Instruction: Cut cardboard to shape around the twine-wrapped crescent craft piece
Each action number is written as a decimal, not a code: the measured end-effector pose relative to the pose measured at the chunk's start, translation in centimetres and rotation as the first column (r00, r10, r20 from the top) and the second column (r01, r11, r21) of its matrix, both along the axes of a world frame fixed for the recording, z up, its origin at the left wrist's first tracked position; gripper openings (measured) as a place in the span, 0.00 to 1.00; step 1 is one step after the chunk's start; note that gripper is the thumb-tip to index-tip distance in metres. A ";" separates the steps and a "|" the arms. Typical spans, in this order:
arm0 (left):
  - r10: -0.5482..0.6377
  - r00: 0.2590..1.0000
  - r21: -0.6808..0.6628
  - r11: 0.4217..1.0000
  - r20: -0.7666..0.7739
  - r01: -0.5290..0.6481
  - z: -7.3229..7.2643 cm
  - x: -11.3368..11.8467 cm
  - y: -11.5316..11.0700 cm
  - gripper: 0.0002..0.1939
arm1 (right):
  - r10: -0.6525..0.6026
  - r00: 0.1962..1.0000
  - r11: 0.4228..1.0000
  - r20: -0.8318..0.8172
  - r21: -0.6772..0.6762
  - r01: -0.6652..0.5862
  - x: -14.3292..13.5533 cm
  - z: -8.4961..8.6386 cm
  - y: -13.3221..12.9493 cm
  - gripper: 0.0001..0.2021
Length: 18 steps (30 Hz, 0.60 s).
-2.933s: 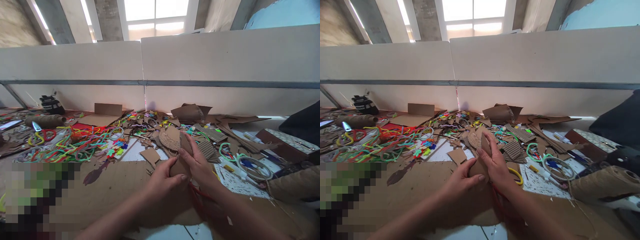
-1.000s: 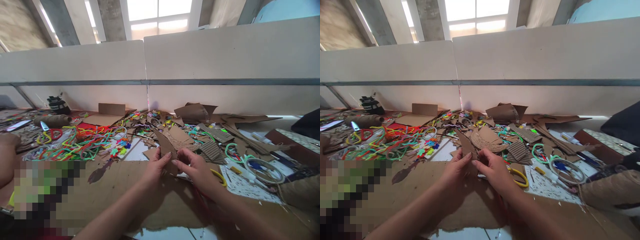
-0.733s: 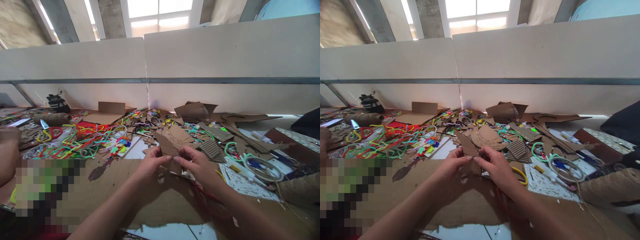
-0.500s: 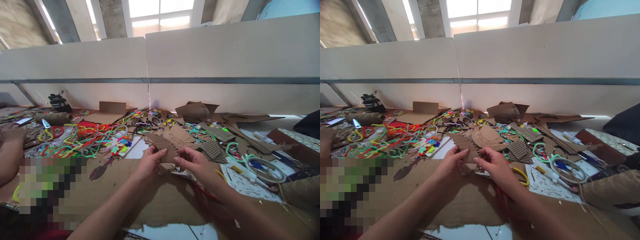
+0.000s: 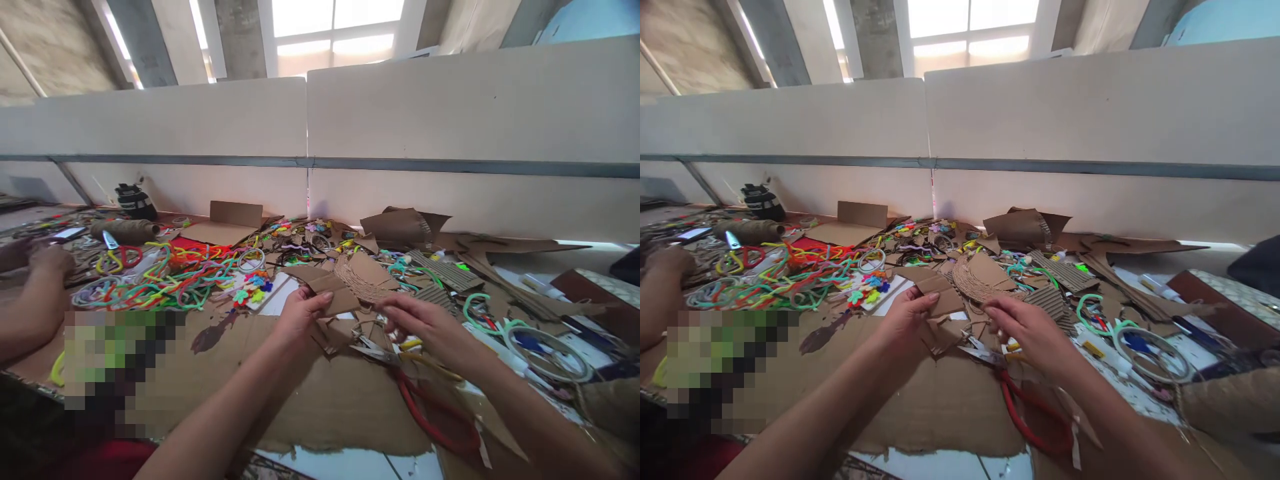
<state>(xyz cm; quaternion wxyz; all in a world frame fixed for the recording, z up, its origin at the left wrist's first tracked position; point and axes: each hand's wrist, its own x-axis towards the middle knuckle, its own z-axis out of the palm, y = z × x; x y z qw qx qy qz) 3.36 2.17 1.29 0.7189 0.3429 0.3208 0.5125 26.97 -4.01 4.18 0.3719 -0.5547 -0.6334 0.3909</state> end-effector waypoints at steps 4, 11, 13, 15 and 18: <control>0.126 0.992 -0.014 0.992 -0.006 -0.126 0.1 -1.0 1.4 0.15 | 0.073 0.877 0.997 0.475 -0.018 -0.073 3.2 -0.6 -2.8 0.17; 0.204 0.978 -0.035 0.979 0.052 -0.202 0.1 -1.5 2.2 0.11 | 0.109 0.784 0.994 0.611 -0.043 -0.104 3.4 -2.0 -6.1 0.33; 0.210 0.975 -0.035 0.977 0.074 -0.208 0.1 -1.5 2.2 0.10 | 0.069 0.780 0.997 0.622 -0.027 -0.066 3.5 -2.5 -5.9 0.31; 0.212 0.973 -0.029 0.977 0.093 -0.210 0.2 -1.6 2.2 0.10 | 0.051 0.776 0.999 0.629 -0.041 -0.032 3.9 -3.0 -5.6 0.29; 0.208 0.972 -0.018 0.978 0.113 -0.207 0.5 -1.8 2.2 0.09 | 0.008 0.774 1.000 0.633 -0.008 -0.004 4.9 -3.6 -5.4 0.25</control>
